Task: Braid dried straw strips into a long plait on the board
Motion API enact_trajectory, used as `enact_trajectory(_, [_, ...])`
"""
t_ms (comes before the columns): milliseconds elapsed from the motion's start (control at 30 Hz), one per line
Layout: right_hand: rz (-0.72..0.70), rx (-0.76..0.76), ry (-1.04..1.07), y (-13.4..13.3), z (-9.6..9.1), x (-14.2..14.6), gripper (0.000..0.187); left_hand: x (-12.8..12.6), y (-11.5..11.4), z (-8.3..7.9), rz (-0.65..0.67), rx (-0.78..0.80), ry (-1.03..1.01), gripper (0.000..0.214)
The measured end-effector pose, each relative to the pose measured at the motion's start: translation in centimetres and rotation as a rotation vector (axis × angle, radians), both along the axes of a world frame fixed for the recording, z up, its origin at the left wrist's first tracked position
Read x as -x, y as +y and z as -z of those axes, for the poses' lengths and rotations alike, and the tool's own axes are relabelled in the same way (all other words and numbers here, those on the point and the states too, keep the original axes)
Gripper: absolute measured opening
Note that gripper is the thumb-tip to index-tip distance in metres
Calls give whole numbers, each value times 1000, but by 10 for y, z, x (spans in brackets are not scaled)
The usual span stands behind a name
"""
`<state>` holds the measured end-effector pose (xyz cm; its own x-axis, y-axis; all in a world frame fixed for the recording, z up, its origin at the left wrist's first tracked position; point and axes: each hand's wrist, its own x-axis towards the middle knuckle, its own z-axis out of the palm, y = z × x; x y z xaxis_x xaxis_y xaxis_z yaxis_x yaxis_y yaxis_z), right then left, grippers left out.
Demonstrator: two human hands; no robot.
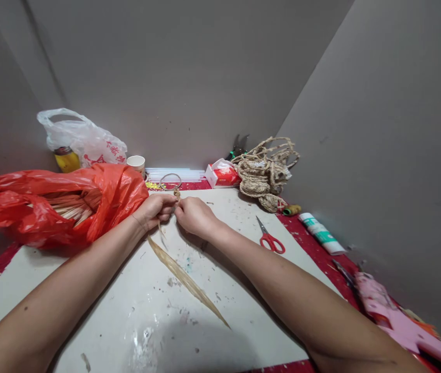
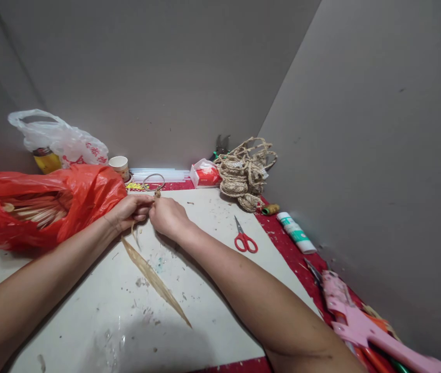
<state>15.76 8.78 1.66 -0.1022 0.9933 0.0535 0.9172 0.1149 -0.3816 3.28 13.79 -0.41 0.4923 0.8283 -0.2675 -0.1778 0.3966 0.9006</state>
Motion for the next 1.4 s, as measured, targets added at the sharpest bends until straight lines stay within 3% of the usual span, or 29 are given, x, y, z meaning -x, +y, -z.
enact_trajectory(200, [-9,-40,-127,-6,2,8,34,-4,-2,5,-78,-69,42,9])
enact_trajectory(400, [-334,71,29,-17,-21,1,33,-1,3,3,-105,-62,30,6])
enact_trajectory(467, [-281,104,200,-13,-33,-13,44,0,3,-1,-95,-42,37,5])
enact_trajectory(600, [69,-31,512,9,-36,-37,40,0,1,-6,-55,13,71,4])
enact_trajectory(667, [91,99,651,18,-26,-37,34,0,1,-5,-38,18,66,6])
enact_trajectory(800, [-29,512,1032,23,0,-23,28,1,2,-1,-2,-13,38,8])
enact_trajectory(900, [-15,630,1190,23,11,-18,22,1,3,0,2,-26,55,5])
enact_trajectory(1167, [-66,624,1142,24,0,-29,20,2,5,-3,-22,20,9,9])
enact_trajectory(1333, [-30,257,725,22,-8,-33,30,2,4,-6,-30,94,-12,7])
enact_trajectory(1400, [-78,249,725,20,-10,-33,27,2,4,-8,-35,122,-31,7])
